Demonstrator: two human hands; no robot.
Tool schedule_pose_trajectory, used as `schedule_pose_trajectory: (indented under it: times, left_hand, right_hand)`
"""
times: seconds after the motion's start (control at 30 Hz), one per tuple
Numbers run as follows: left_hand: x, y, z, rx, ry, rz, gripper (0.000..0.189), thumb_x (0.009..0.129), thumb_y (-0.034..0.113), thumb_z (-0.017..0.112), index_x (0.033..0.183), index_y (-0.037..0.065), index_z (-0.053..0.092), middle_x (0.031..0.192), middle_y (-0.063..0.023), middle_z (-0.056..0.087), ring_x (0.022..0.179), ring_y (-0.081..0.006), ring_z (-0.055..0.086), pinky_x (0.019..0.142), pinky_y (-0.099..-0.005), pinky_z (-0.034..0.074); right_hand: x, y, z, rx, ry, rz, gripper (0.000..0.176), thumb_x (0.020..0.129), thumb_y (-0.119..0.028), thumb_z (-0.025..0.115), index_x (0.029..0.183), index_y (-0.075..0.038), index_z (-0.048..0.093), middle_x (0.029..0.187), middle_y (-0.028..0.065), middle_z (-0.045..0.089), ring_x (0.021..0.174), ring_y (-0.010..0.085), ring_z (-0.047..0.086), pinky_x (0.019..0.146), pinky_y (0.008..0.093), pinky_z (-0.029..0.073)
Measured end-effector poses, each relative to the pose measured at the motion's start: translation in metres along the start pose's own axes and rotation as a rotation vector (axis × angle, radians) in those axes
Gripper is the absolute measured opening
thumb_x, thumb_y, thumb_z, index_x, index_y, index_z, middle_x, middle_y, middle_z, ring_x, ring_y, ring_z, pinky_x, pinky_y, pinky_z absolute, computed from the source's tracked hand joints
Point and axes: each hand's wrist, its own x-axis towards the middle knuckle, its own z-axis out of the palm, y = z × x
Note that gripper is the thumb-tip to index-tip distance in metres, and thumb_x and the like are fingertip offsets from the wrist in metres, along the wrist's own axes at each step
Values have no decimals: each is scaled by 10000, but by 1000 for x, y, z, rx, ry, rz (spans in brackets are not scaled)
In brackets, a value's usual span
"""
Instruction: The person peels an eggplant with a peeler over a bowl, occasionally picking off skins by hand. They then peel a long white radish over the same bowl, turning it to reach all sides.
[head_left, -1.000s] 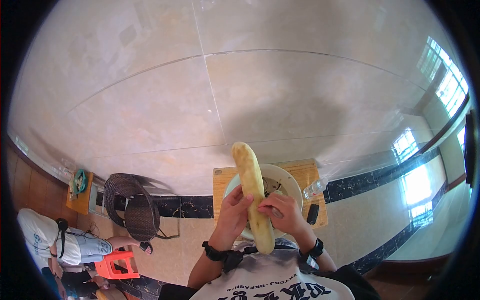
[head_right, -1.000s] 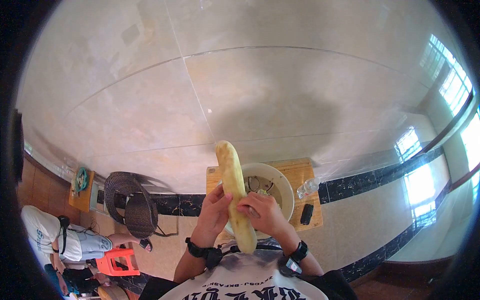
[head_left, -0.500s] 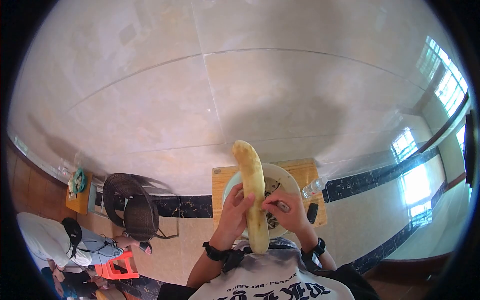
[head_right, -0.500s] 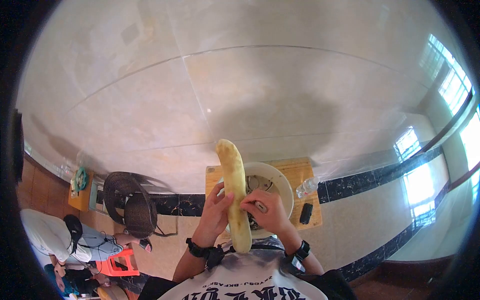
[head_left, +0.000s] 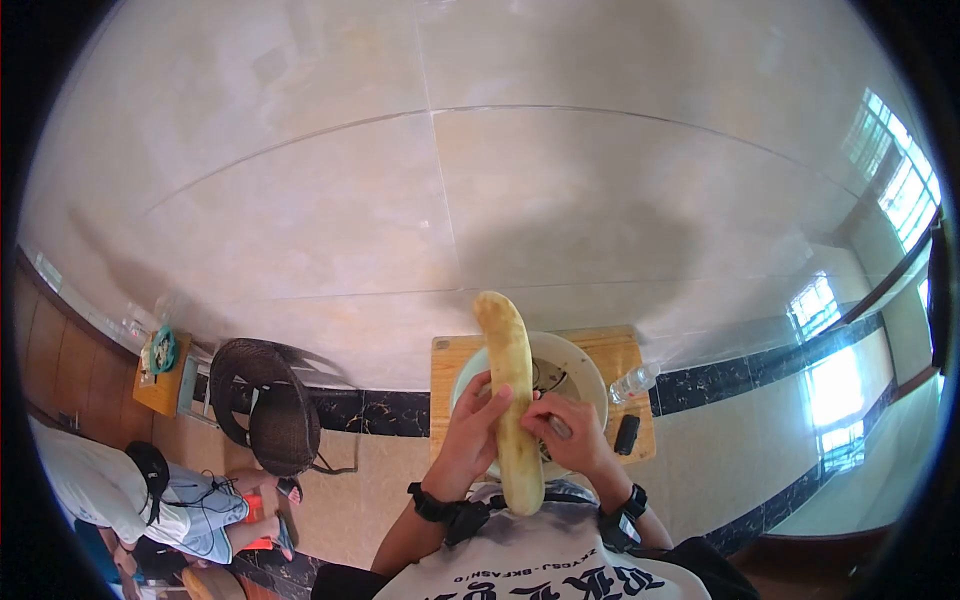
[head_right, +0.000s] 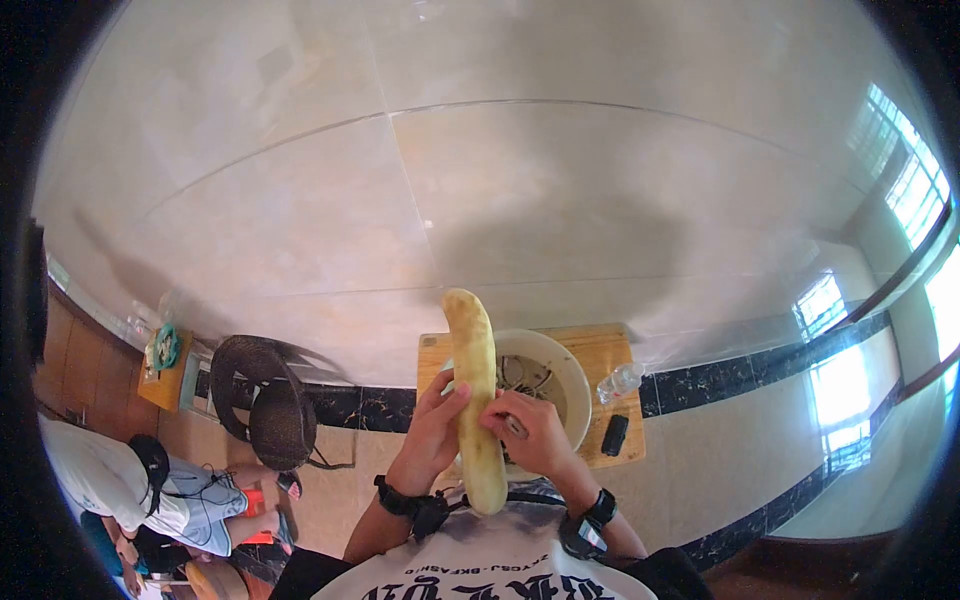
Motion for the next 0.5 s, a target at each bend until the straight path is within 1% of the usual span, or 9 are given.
schedule_pose_trajectory:
  times: [0.07, 0.17, 0.27, 0.37, 0.47, 0.5]
  left_hand:
    - [2, -1, -5, -12, -19, -12, 462, 1033, 186, 617, 1410, 35, 396, 1276, -182, 620, 1174, -294, 652, 959, -428, 580]
    - [0, 0, -3, -2, 14, -7, 459, 1039, 189, 607, 1413, 35, 390, 1262, -189, 628, 1163, -293, 658, 965, -422, 575]
    - [-5, 7, 4, 15, 6, 0, 461, 1042, 195, 600, 1416, 36, 384, 1254, -200, 631, 1144, -298, 666, 943, -428, 585]
    - [-6, 9, 5, 39, 6, -1, 419, 1043, 176, 584, 1412, 47, 432, 1232, -205, 655, 1114, -305, 680, 943, -442, 579]
    - [-5, 10, 4, 3, 14, -15, 436, 1029, 142, 598, 1418, 47, 426, 1208, -181, 660, 1080, -307, 690, 909, -458, 595]
    - [-4, 8, 1, 52, 33, 4, 463, 1015, 132, 619, 1426, 50, 421, 1210, -177, 655, 1067, -303, 693, 900, -462, 600]
  right_hand:
    - [2, 5, -1, 51, -21, 94, 84, 881, -29, 749, 946, -7, 700, 880, 101, 722, 802, 212, 695, 893, 338, 542]
    - [1, 22, 0, 283, 14, 103, 75, 914, -40, 733, 964, 1, 695, 916, 66, 725, 819, 141, 667, 846, 309, 549]
    - [1, 17, -12, 424, -11, 326, 67, 944, -56, 715, 974, 0, 695, 930, 49, 708, 826, 89, 634, 751, 260, 541]
    - [5, 14, -13, 426, 48, 277, 68, 949, -23, 686, 1010, 8, 689, 825, 23, 652, 709, 72, 590, 631, 221, 475]
    - [7, 29, -13, 384, 82, 318, 77, 937, -39, 709, 995, 9, 691, 818, 22, 650, 691, 78, 587, 614, 227, 470]
    - [8, 36, -14, 332, 81, 316, 71, 933, -51, 719, 973, 4, 699, 843, 34, 672, 712, 76, 599, 620, 228, 474]
